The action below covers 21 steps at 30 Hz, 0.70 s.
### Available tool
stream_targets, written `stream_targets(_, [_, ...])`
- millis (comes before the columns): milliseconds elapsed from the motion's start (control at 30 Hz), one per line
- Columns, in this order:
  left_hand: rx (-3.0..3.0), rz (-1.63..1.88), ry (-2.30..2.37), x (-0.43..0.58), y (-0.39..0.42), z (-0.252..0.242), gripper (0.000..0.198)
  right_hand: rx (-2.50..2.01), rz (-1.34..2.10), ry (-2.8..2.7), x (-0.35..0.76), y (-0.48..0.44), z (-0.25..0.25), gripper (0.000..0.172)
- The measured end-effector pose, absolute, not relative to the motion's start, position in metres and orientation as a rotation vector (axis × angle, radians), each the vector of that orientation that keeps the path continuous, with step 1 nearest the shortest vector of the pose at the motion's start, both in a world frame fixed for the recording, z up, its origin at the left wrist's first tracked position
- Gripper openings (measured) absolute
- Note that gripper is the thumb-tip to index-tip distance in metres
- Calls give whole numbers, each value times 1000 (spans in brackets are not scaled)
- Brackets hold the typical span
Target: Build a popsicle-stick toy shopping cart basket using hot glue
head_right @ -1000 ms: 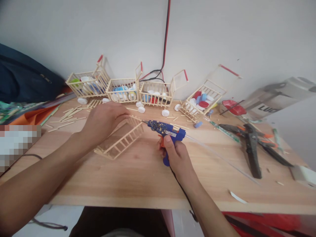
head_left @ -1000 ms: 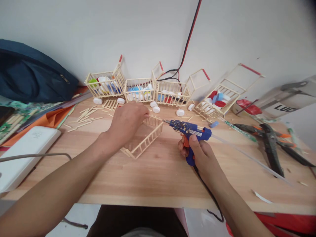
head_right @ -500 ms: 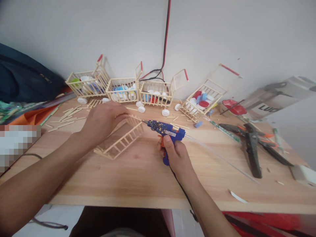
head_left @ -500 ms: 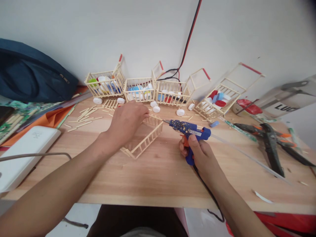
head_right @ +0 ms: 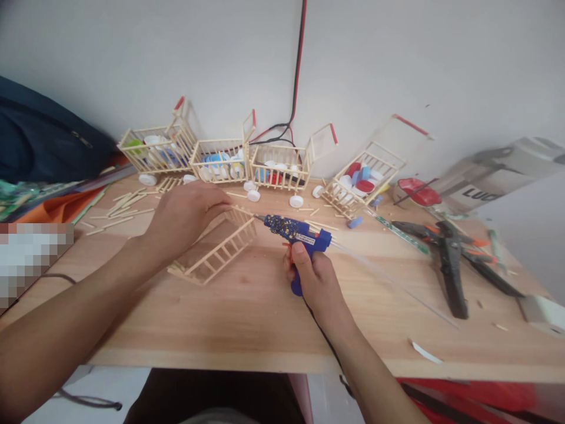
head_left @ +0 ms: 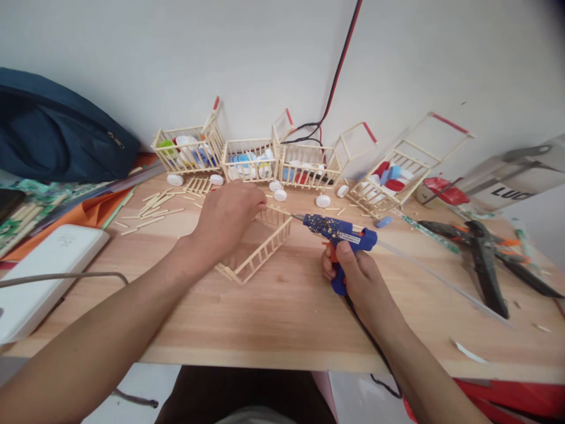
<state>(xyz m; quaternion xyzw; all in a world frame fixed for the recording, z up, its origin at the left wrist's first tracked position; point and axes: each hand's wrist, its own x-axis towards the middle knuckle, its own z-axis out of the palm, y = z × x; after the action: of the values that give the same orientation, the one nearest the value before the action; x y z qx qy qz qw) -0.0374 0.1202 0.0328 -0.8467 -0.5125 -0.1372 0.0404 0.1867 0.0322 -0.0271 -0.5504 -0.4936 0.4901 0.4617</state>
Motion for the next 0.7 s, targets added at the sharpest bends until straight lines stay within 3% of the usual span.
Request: stream_targets(700, [-2589, -499, -1537, -40, 121, 31, 24, -1347, 1141, -1335, 191, 31, -34, 51])
